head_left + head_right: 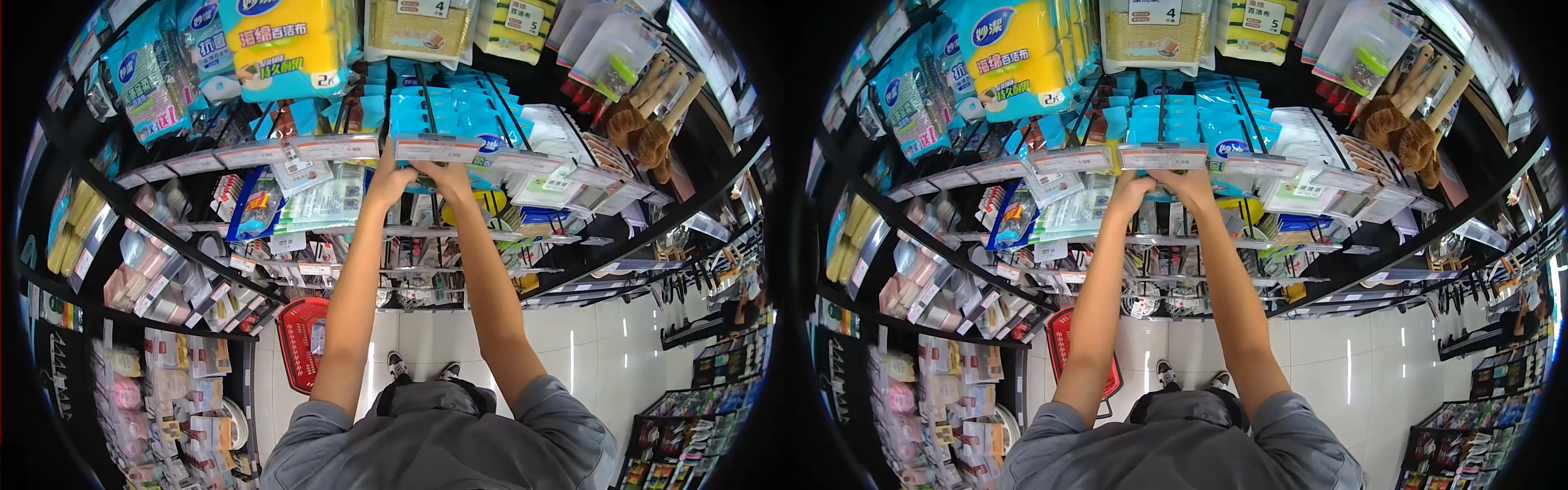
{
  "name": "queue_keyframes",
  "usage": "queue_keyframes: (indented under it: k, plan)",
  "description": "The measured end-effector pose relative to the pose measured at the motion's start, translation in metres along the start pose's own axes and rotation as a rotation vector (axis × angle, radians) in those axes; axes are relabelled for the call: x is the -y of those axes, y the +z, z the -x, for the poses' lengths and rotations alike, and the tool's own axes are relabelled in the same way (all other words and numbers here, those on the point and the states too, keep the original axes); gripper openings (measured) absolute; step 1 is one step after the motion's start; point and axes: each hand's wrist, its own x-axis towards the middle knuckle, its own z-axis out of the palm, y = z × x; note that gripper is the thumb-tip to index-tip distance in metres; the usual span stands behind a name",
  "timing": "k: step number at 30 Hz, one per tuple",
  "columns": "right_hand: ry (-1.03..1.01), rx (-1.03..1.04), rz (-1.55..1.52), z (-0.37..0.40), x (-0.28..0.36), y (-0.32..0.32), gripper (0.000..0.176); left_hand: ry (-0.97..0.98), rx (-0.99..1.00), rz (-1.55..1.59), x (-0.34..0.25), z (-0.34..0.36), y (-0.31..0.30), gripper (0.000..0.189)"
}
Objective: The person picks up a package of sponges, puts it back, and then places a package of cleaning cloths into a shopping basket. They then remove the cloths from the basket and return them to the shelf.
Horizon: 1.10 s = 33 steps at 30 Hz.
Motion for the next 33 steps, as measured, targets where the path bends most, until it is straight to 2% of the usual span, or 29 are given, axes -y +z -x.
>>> queue_keyframes:
  k: [2, 7, 13, 15, 25, 28, 31, 33]
  plan:
    - [0.008, -0.003, 0.016, 0.006, 0.007, 0.000, 0.029, 0.013, 0.035, 0.054, 0.001, 0.005, -0.001, 0.066]
    - [0.000, 0.024, 0.038, 0.007, 0.002, -0.003, 0.036, 0.106, 0.055, -0.042, 0.007, 0.004, -0.006, 0.069]
    - [-0.023, 0.016, -0.010, 0.014, 0.004, 0.001, 0.043, 0.006, 0.081, 0.061, 0.002, 0.012, -0.006, 0.071]
    - [-0.003, 0.008, 0.000, 0.015, 0.004, 0.000, 0.043, 0.070, 0.070, -0.004, 0.008, 0.009, -0.007, 0.072]
    - [-0.071, -0.004, 0.091, 0.001, -0.010, -0.002, 0.045, 0.097, 0.091, -0.063, 0.006, -0.001, -0.009, 0.073]
    - [-0.054, 0.025, 0.101, 0.001, -0.012, -0.004, 0.046, -0.010, 0.124, 0.051, 0.008, -0.002, -0.012, 0.074]
    - [-0.076, 0.042, 0.088, 0.005, -0.011, -0.004, 0.052, 0.091, 0.086, -0.079, 0.012, 0.004, -0.013, 0.072]
    - [-0.107, 0.049, 0.058, 0.015, -0.014, -0.006, 0.057, 0.305, 0.002, -0.133, 0.015, 0.014, -0.014, 0.062]
